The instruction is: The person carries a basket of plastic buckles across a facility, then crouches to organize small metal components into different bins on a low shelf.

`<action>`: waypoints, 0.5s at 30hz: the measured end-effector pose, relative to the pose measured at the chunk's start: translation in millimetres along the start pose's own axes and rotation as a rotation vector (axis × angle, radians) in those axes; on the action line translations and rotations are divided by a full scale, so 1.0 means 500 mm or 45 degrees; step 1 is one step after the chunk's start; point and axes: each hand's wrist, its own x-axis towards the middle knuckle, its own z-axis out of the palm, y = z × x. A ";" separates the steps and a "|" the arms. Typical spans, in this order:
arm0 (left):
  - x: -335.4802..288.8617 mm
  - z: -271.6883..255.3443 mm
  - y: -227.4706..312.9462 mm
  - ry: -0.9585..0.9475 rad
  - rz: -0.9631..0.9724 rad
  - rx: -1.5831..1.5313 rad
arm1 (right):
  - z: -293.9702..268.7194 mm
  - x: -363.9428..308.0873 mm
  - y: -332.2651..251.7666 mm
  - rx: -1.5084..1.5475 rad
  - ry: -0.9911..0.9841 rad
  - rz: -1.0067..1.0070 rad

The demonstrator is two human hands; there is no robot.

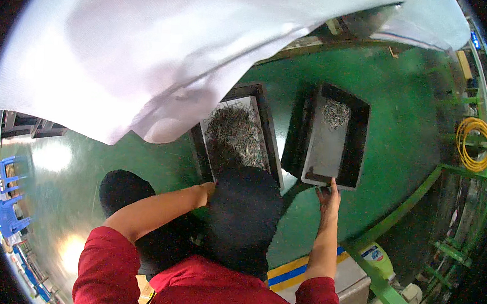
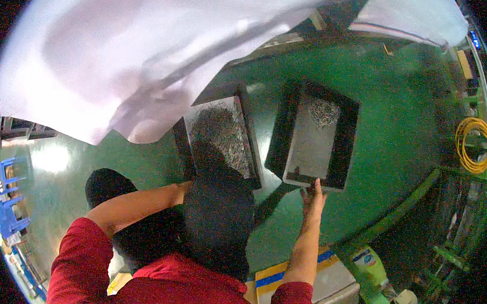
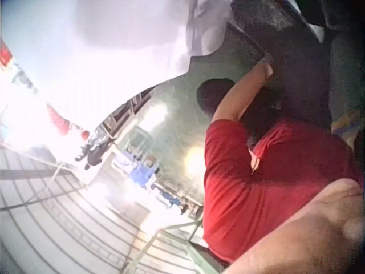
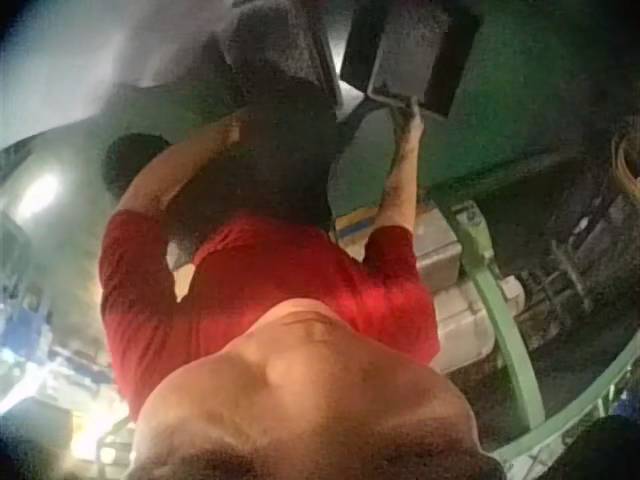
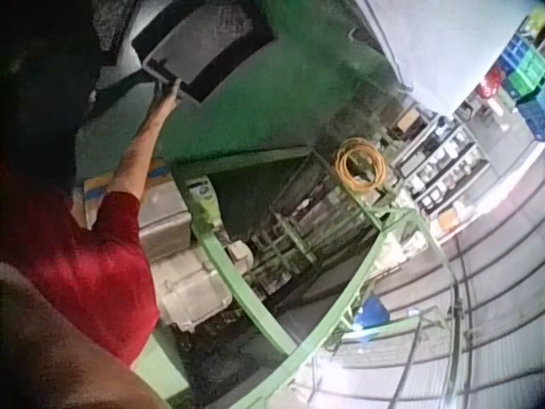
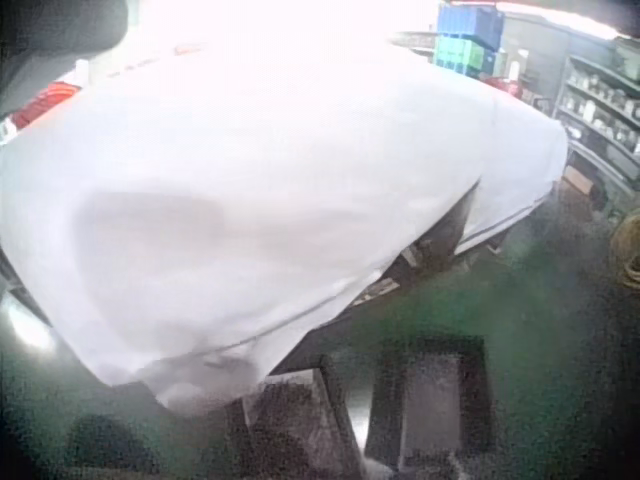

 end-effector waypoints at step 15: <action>-0.195 -0.271 0.229 0.206 -0.368 0.147 | -0.064 -0.008 -0.140 -2.303 -0.976 -1.385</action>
